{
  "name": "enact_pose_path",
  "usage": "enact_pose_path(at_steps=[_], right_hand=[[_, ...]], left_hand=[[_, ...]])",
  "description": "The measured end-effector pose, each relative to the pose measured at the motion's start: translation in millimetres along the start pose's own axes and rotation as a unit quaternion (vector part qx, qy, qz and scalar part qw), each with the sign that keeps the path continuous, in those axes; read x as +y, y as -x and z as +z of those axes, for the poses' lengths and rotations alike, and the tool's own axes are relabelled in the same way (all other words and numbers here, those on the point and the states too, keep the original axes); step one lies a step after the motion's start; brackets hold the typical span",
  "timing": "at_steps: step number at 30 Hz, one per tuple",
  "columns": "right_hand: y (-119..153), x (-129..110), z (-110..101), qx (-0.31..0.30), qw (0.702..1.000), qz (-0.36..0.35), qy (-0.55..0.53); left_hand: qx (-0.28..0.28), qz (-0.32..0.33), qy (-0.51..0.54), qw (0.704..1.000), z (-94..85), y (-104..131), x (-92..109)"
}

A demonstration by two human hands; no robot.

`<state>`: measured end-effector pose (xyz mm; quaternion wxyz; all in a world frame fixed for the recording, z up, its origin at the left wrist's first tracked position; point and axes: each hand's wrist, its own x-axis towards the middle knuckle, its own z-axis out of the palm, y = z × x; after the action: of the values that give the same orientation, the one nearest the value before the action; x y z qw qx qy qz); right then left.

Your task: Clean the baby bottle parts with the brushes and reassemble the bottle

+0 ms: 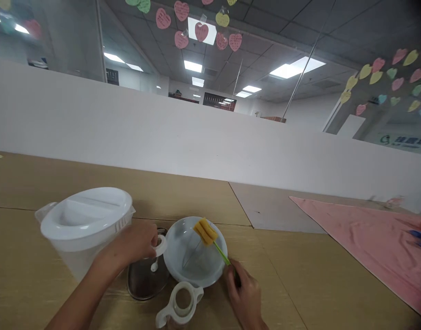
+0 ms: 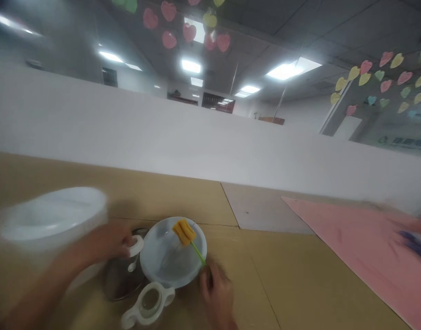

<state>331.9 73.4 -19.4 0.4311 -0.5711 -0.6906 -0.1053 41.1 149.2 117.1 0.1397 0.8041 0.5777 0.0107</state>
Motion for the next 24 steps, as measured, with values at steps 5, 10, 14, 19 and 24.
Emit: enact_pose_path(at_steps=[5,10,14,19,24], right_hand=[[2.0,4.6,2.2,0.006,1.0,0.002,-0.004],[0.4,4.8,1.6,-0.005,1.0,-0.009,-0.003],[-1.1,3.4,0.5,0.001,1.0,-0.021,0.005],[-1.1,4.2,1.1,0.008,0.999,-0.029,0.011],[0.0,1.7,0.2,0.005,1.0,-0.019,0.006]], left_hand=[[-0.054,-0.044,-0.063,0.996,23.8,-19.2,-7.8],[-0.014,-0.052,-0.096,0.994,39.2,-28.1,-4.6],[0.001,-0.054,-0.109,0.993,37.5,-21.2,6.0],[0.01,-0.054,-0.121,0.991,25.8,-13.3,18.1],[0.033,0.027,-0.086,0.995,21.1,-13.6,38.6]])
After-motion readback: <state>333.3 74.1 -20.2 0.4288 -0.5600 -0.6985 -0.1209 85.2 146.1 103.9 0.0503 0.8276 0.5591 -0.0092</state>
